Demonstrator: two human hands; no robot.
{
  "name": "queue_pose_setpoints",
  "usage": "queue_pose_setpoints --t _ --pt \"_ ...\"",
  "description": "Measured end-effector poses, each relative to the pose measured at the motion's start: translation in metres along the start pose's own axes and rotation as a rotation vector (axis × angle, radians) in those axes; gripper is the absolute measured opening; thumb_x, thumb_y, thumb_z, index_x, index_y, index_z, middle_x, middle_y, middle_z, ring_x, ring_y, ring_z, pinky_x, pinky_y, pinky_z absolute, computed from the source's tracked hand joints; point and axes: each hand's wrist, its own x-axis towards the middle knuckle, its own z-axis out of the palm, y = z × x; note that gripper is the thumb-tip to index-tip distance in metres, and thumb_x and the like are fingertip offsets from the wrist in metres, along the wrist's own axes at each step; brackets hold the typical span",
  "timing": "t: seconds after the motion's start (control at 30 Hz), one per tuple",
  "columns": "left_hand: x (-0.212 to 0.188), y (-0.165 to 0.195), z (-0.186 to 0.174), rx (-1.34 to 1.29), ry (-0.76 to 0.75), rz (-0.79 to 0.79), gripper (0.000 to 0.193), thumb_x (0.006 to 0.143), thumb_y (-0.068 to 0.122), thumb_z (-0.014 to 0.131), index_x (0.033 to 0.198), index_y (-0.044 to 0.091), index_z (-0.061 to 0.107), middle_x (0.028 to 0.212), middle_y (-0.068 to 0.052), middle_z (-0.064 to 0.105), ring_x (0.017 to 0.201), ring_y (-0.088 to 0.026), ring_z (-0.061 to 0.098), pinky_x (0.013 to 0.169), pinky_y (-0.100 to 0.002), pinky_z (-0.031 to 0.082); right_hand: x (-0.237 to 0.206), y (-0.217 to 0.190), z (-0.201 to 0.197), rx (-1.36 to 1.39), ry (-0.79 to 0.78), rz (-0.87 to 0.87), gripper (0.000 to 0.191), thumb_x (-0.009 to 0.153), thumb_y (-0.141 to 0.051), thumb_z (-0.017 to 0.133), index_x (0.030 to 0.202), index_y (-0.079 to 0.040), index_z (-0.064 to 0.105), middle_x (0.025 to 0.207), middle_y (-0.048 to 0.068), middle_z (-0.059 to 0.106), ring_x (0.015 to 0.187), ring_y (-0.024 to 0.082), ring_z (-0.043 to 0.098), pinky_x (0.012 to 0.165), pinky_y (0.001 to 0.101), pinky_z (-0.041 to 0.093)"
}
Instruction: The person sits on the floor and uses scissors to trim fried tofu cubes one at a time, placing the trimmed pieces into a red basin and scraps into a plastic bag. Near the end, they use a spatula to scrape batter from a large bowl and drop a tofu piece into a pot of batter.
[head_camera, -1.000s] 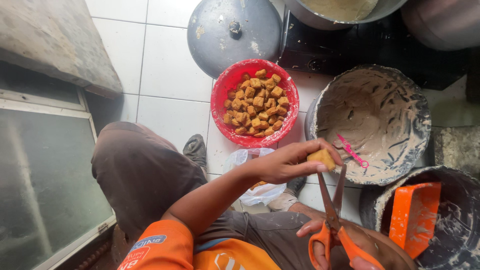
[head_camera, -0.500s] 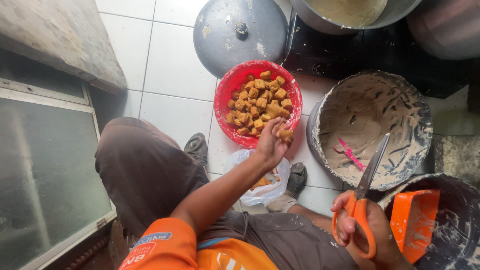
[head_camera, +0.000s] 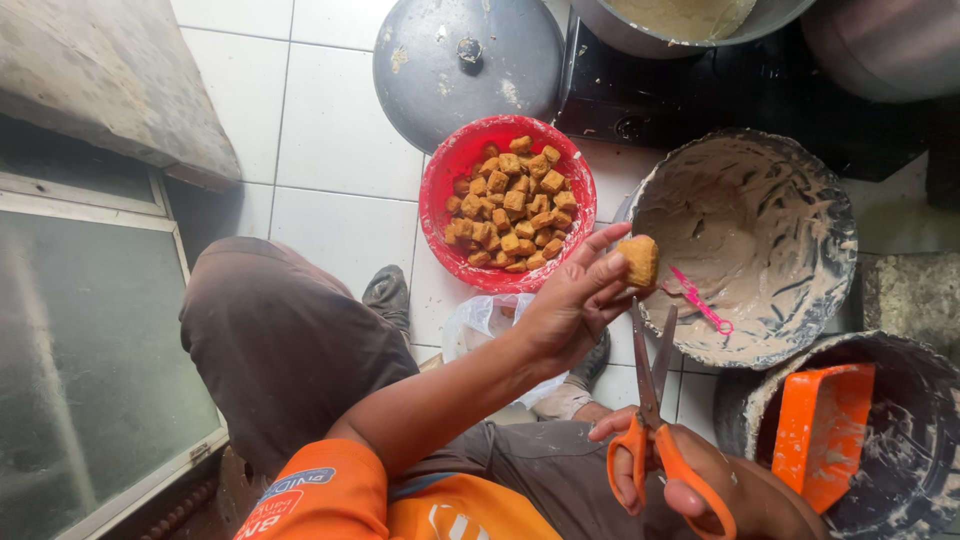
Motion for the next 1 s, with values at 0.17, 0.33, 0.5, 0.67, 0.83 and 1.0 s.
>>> queue_pose_setpoints --t 0.17,0.33,0.5,0.67,0.83,1.0 --pt "-0.017 -0.012 0.010 -0.004 -0.105 0.009 0.064 0.102 0.015 0.072 0.156 0.008 0.038 0.127 -0.008 0.063 0.117 -0.016 0.062 0.107 -0.033 0.047 -0.003 -0.002 -0.001 -0.012 -0.016 -0.055 0.125 0.063 -0.078 0.078 0.147 0.006 0.036 0.090 0.010 0.066 0.088 0.023 0.065 0.079 0.0361 0.053" --pt "-0.021 -0.030 0.007 0.045 -0.185 -0.006 0.062 0.103 0.006 0.071 0.156 0.004 0.040 0.119 -0.009 0.066 0.115 -0.015 0.063 0.106 -0.031 0.049 -0.009 0.000 0.002 -0.004 0.101 -0.188 0.102 0.075 -0.058 0.088 0.141 0.009 0.050 0.086 0.009 0.065 0.083 0.022 0.065 0.074 0.0336 0.053" --pt "-0.001 -0.031 -0.018 0.253 -0.085 0.146 0.060 0.098 0.005 0.069 0.150 0.003 0.040 0.120 -0.010 0.065 0.112 -0.016 0.065 0.103 -0.031 0.050 -0.015 0.008 -0.002 0.104 0.559 0.104 0.049 0.077 -0.014 0.080 0.117 0.008 0.059 0.065 0.011 0.068 0.050 0.017 0.060 0.045 0.0283 0.048" --pt "0.036 0.000 -0.046 0.428 0.218 0.419 0.061 0.093 0.005 0.069 0.146 0.002 0.040 0.123 -0.014 0.064 0.117 -0.021 0.062 0.106 -0.035 0.048 -0.023 0.008 -0.007 0.111 0.671 0.039 0.039 0.078 -0.003 0.076 0.113 0.007 0.060 0.064 0.011 0.066 0.050 0.018 0.061 0.045 0.0301 0.050" --pt "0.044 0.014 -0.096 1.360 0.443 0.715 0.062 0.088 0.015 0.073 0.139 -0.002 0.042 0.134 -0.024 0.051 0.126 -0.033 0.052 0.107 -0.044 0.041 -0.021 0.004 -0.006 0.132 0.644 0.118 0.041 0.078 -0.003 0.075 0.115 0.004 0.061 0.064 0.010 0.066 0.051 0.017 0.060 0.046 0.0303 0.050" --pt "0.050 -0.034 -0.166 1.869 -0.589 -0.462 0.043 0.099 0.043 0.057 0.100 0.003 0.076 0.100 -0.020 0.075 0.092 -0.033 0.071 0.090 -0.045 0.054 -0.016 -0.001 -0.003 0.112 0.598 0.113 0.042 0.078 0.000 0.076 0.118 0.005 0.062 0.064 0.009 0.064 0.052 0.015 0.058 0.047 0.0286 0.048"
